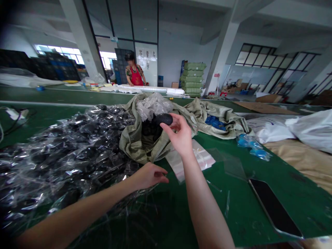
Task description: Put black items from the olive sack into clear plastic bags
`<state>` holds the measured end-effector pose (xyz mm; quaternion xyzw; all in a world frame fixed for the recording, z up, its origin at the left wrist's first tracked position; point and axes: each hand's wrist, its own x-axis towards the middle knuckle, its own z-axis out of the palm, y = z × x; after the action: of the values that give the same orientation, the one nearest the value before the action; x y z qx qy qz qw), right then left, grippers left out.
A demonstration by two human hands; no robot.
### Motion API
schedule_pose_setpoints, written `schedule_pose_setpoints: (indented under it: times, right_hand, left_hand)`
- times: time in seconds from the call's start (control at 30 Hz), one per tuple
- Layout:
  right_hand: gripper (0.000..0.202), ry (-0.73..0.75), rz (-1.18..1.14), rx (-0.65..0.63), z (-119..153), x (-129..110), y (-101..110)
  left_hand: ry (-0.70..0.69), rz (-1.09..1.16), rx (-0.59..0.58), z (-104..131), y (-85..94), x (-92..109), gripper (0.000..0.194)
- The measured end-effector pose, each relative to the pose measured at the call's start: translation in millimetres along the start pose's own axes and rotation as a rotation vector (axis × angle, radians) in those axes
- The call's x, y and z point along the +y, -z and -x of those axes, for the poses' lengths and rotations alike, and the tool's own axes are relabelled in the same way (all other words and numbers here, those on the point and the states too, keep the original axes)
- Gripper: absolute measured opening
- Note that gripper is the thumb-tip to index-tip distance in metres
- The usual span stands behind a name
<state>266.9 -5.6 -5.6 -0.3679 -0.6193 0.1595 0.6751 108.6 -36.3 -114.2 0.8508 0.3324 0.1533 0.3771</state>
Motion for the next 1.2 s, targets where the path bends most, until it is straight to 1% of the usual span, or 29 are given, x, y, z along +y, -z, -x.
schedule_pose_setpoints:
  times: [0.07,0.13,0.2,0.27,0.37,0.43,0.5,0.67,0.87,0.97,1.07,1.13,1.2]
  right_hand:
    - [0.042,0.008,0.008,0.011,-1.2,-0.9,3.3]
    - [0.042,0.007,0.011,0.019,-2.4,-1.2,6.5]
    - [0.043,0.005,0.009,0.024,-3.7,-1.0,9.0]
    - [0.043,0.011,0.000,0.030,-4.8,-0.6,10.6]
    - [0.043,0.017,-0.009,0.031,-5.5,-0.5,11.8]
    - [0.043,0.015,-0.009,0.023,-5.6,-1.2,12.5]
    - [0.043,0.016,-0.005,0.018,-5.6,-2.5,13.5]
    - [0.045,0.014,-0.005,0.009,-6.5,-4.8,15.8]
    - [0.044,0.006,-0.021,0.004,-7.6,-4.6,18.8]
    - [0.045,0.005,-0.022,0.004,-8.6,-5.6,21.7]
    - [0.045,0.002,-0.036,0.020,-9.8,-6.7,24.6]
    - [0.044,0.000,-0.045,0.035,-10.6,-7.7,26.3]
    - [0.043,0.001,-0.051,0.052,-11.0,-8.9,27.9]
  left_hand:
    - [-0.072,-0.156,0.052,-11.0,0.9,2.7,0.026]
    - [-0.099,-0.298,0.042,-26.2,0.8,2.3,0.026]
    - [-0.038,-0.461,0.023,-45.2,-1.0,-0.3,0.029]
    - [0.056,-0.583,0.037,-65.2,-4.2,-4.0,0.026]
    - [0.152,-0.646,0.108,-88.9,-9.7,-9.0,0.030]
    - [0.198,-0.676,0.142,-97.4,-13.2,-11.0,0.033]
    - [0.213,-0.700,0.151,-100.6,-16.4,-11.8,0.032]
    - [0.208,-0.733,0.150,-99.1,-21.9,-10.0,0.030]
    - [0.225,-0.743,0.190,-97.6,-24.3,-0.1,0.023]
    - [0.204,-0.747,0.232,-93.9,-23.8,8.8,0.031]
    - [0.172,-0.769,0.316,-89.3,-18.9,18.3,0.039]
    - [0.129,-0.787,0.385,-86.2,-11.4,23.8,0.036]
    - [0.058,-0.761,0.435,-82.3,0.0,28.5,0.029]
